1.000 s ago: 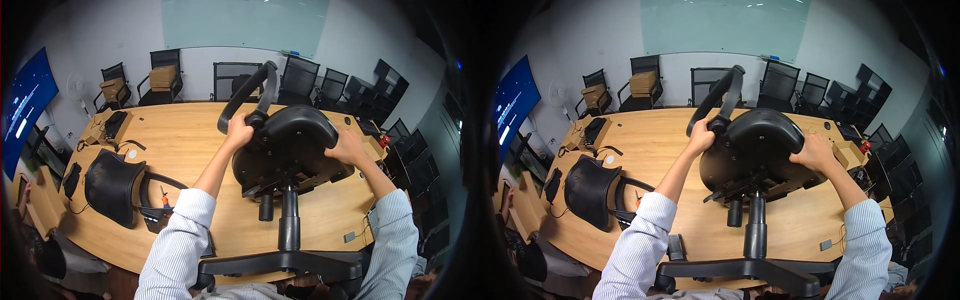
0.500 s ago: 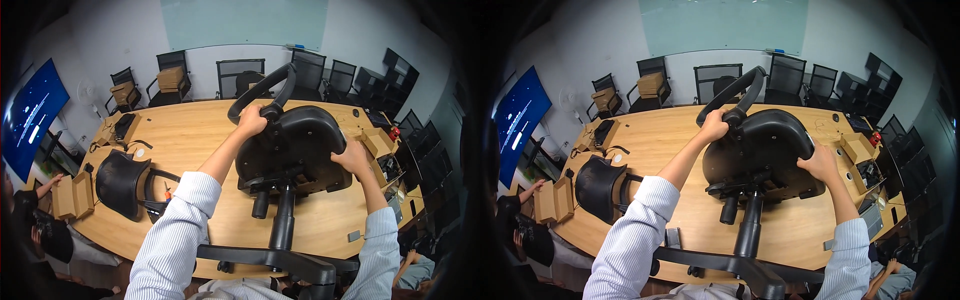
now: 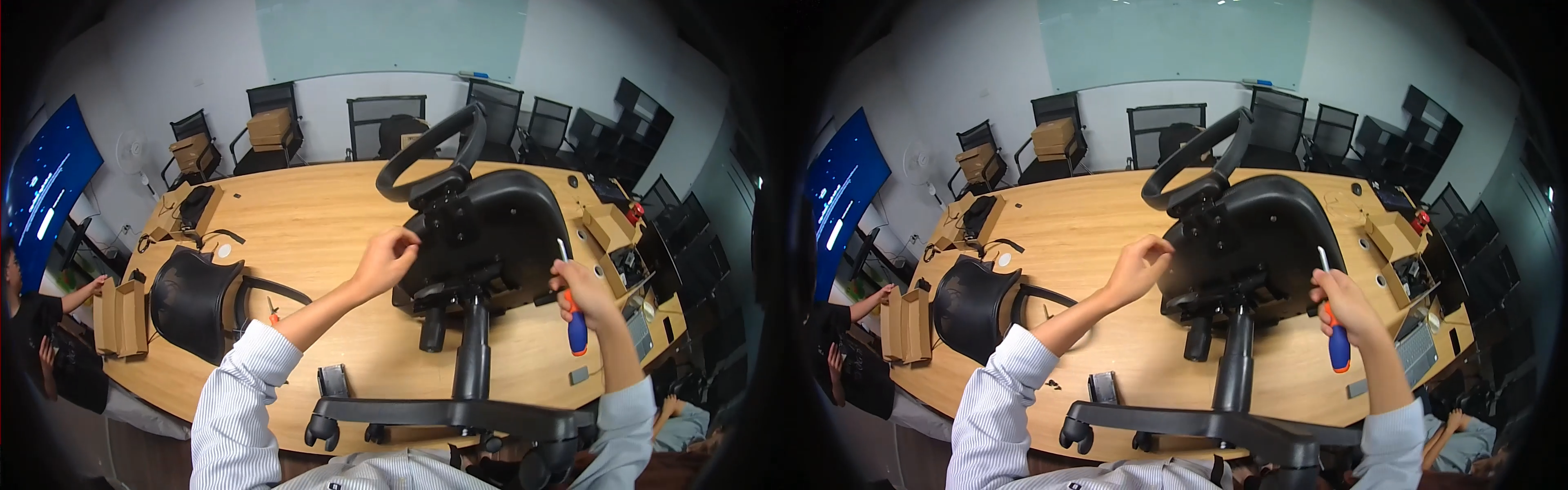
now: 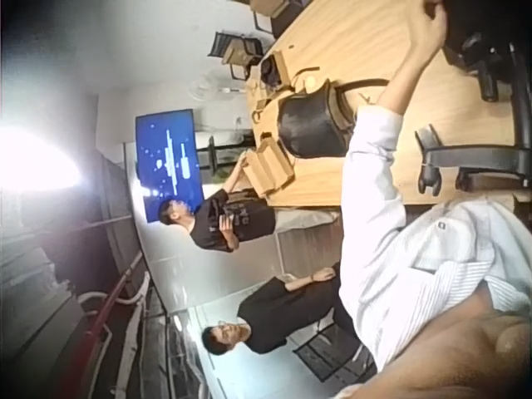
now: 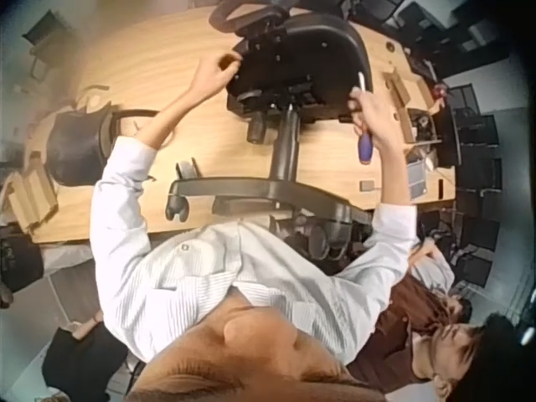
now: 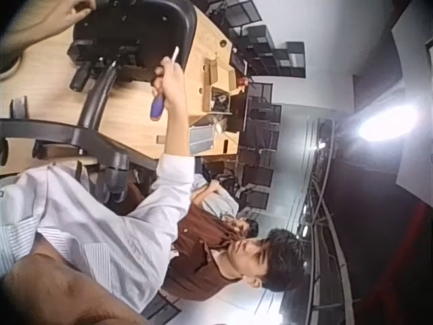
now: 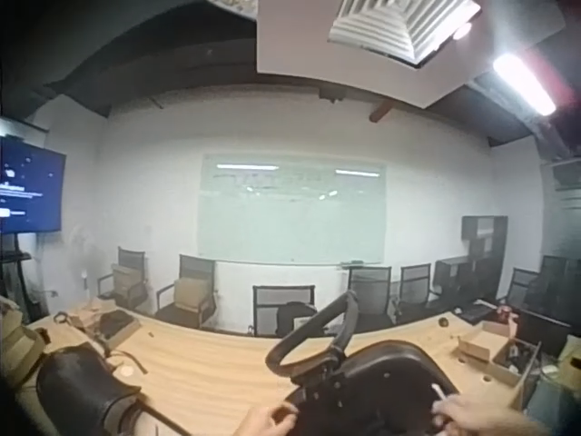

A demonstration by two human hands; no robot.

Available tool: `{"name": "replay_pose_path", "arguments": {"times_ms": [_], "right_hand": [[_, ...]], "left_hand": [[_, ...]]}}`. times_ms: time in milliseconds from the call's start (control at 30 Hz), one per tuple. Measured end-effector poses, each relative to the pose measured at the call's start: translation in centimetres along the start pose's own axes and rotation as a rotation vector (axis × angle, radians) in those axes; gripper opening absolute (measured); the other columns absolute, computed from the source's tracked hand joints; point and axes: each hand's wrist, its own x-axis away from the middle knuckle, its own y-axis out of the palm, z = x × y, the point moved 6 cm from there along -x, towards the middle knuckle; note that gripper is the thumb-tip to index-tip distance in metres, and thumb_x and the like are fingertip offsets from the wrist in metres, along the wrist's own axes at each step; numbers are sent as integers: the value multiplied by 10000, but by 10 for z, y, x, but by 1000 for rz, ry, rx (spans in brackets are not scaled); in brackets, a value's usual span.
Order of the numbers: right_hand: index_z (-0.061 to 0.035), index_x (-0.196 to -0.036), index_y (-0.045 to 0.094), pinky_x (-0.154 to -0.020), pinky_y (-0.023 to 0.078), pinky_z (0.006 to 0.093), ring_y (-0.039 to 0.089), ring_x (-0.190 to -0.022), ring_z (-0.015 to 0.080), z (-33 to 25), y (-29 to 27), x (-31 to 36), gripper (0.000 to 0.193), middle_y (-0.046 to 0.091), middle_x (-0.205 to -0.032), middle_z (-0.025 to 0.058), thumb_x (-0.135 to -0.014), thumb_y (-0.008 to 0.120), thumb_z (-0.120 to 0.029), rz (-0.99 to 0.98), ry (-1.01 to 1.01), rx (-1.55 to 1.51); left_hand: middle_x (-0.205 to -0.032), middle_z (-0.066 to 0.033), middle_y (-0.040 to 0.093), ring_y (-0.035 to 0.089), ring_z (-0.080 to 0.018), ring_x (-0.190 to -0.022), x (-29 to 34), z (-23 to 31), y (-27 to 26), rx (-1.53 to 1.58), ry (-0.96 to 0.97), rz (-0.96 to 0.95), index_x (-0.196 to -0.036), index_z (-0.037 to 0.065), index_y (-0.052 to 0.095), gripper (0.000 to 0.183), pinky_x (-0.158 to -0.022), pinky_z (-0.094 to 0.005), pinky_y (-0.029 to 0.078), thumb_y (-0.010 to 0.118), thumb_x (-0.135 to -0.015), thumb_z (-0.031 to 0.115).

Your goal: Assembling an office chair by attaching the backrest and other components using a screwdriver.

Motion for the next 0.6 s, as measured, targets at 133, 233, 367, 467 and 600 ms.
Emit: {"name": "replay_pose_path", "arguments": {"times_ms": [133,233,367,467,600], "right_hand": [[-91,-951,459,-406,392,281,410,-444,113,-53,91,18,271,497,-747,43,-1000,402,-352,-146,217,-132],[-94,-885,451,-440,433,307,446,-506,128,-64,142,3,263,451,-746,40,-987,391,-330,-292,274,33],[-72,-921,486,-483,495,335,496,-542,148,-55,148,-17,291,490,-742,51,-1010,396,-335,-133,218,147],[-25,-1009,520,-526,558,357,585,-584,191,-70,154,0,330,571,-754,96,-1029,422,-339,-108,197,203],[27,-1008,575,-546,581,357,661,-612,233,-94,159,27,314,668,-857,161,-999,494,-276,-86,308,380]], "left_hand": [[-995,-38,609,610,-98,-803,3,70,37,1036,-384,-565,-1126,-7,623,445,-716,-253,512,596,-988,415],[-935,-23,638,617,-115,-817,5,76,62,1274,-451,-636,-1095,35,643,355,-719,-262,516,596,-992,371],[-991,-56,657,636,-149,-925,-4,51,95,1614,-637,-550,-1011,33,635,191,-816,-300,540,562,-1007,209],[-1020,-76,661,645,-182,-960,-19,19,96,1656,-757,-496,-1026,14,634,126,-894,-344,551,601,-970,122],[-1157,-148,645,639,-284,-1075,-33,17,89,1751,-805,-483,-1155,-37,573,206,-967,-431,546,550,-980,69]]}}
